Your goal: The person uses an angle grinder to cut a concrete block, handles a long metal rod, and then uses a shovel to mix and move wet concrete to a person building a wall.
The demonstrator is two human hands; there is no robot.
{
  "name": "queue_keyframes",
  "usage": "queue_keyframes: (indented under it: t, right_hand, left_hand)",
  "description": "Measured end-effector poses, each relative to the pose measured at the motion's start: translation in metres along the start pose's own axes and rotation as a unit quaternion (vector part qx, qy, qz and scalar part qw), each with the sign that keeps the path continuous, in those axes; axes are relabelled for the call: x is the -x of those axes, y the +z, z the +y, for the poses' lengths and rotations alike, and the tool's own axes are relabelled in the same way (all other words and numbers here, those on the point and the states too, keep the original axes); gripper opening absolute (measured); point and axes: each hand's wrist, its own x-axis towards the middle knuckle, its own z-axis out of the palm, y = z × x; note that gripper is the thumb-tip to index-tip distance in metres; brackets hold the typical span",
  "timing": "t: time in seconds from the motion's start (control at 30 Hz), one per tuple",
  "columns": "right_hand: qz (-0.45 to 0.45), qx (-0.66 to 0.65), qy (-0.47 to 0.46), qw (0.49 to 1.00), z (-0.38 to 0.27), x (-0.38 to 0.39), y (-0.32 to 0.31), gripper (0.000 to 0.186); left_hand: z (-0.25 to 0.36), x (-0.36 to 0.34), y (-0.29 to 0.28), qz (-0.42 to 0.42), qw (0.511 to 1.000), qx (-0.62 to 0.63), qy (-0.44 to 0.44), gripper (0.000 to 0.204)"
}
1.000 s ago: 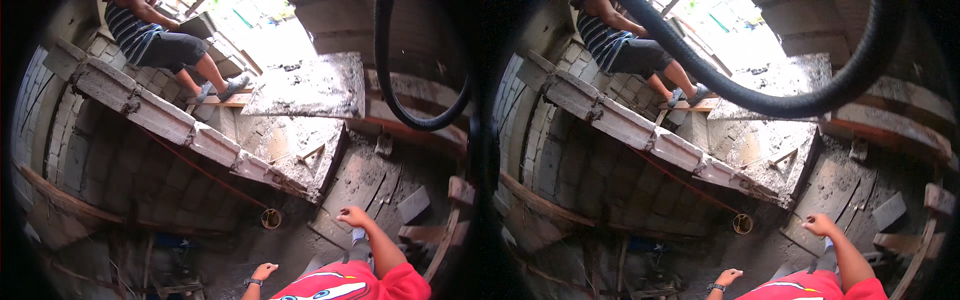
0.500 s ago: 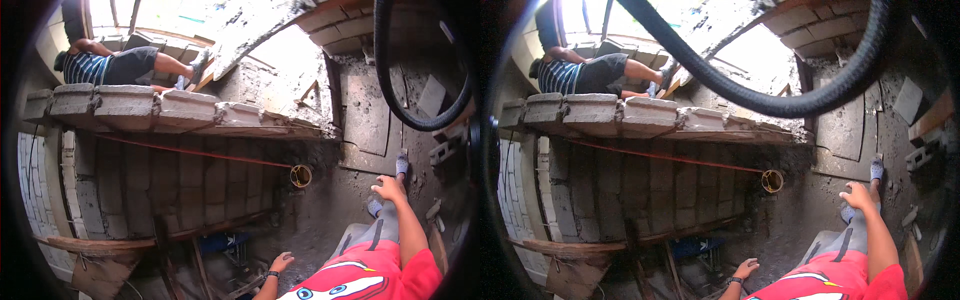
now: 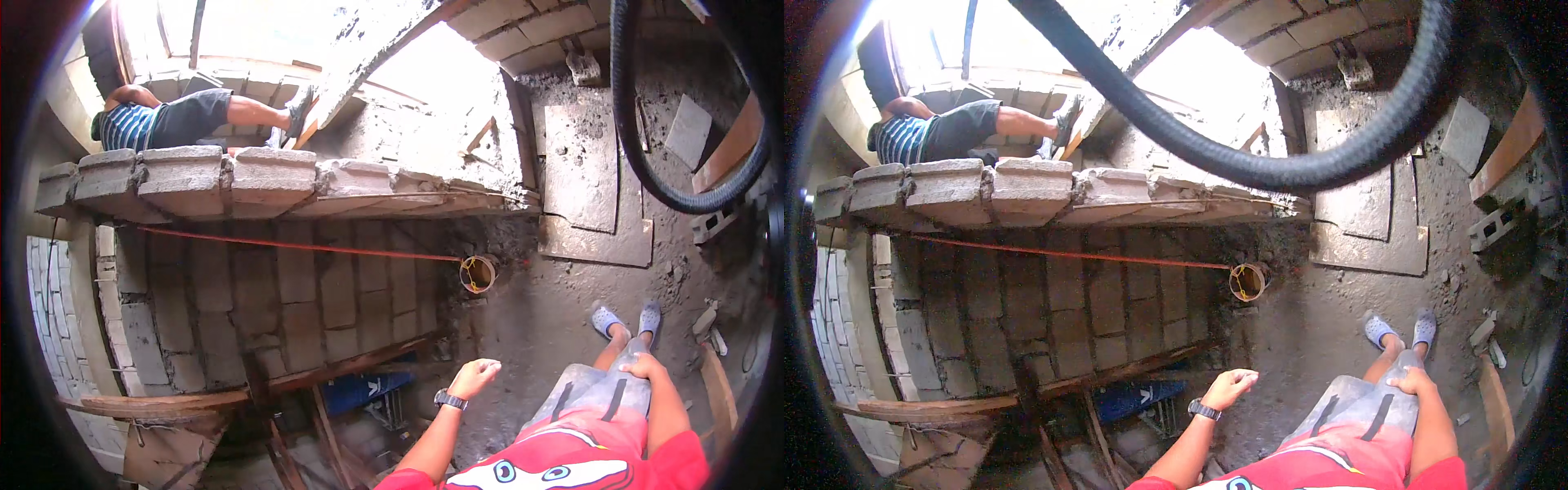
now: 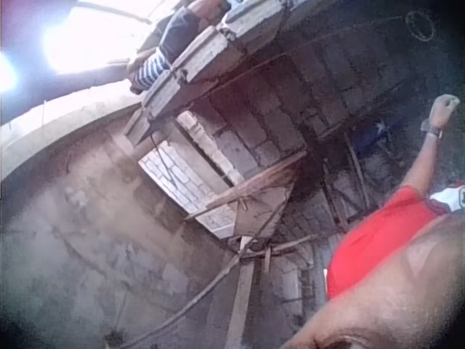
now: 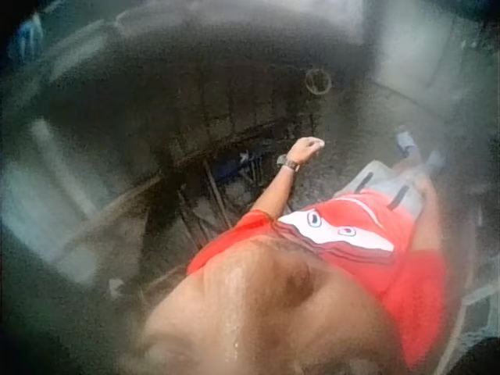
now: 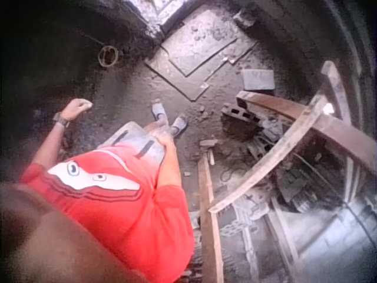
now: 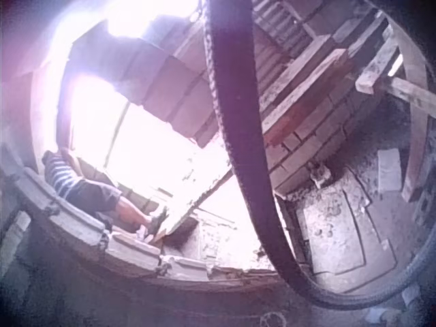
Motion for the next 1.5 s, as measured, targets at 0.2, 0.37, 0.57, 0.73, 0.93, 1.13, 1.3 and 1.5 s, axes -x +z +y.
queue_keyframes:
  t: [0.2,0.37,0.57,0.73,0.93,1.13,1.3,1.5]
  right_hand:
    - [0.067,-0.079,-0.054,0.993,0.019,0.020,-0.021,0.076]
    - [0.091,-0.084,-0.069,0.990,0.037,0.012,-0.026,0.070]
    - [0.080,-0.139,-0.077,0.984,0.050,0.001,-0.034,0.062]
    - [0.119,-0.149,-0.086,0.978,0.046,0.006,-0.045,0.060]
    - [0.134,-0.083,-0.122,0.980,0.033,0.007,-0.056,0.068]
    - [0.126,-0.025,-0.198,0.972,-0.007,0.011,-0.067,0.073]
    - [0.115,-0.009,-0.211,0.971,-0.024,0.026,-0.060,0.074]
    - [0.114,0.101,-0.198,0.968,0.023,0.007,-0.055,0.067]
  left_hand:
    - [0.009,0.009,0.042,0.017,0.987,-0.031,0.154,0.045]
    - [-0.042,0.024,0.068,-0.006,0.996,-0.032,0.086,0.052]
    - [-0.067,0.045,0.077,0.024,0.999,-0.013,0.043,0.047]
    - [-0.065,0.057,0.081,0.035,0.998,0.000,0.044,0.047]
    - [-0.025,0.081,0.077,0.071,0.996,-0.024,0.053,0.044]
    - [-0.026,0.105,0.097,-0.002,0.996,-0.050,-0.074,0.042]
    - [-0.096,0.113,0.152,0.098,0.989,0.059,0.097,0.059]
    - [-0.163,0.115,0.187,0.138,0.968,0.163,0.133,0.060]
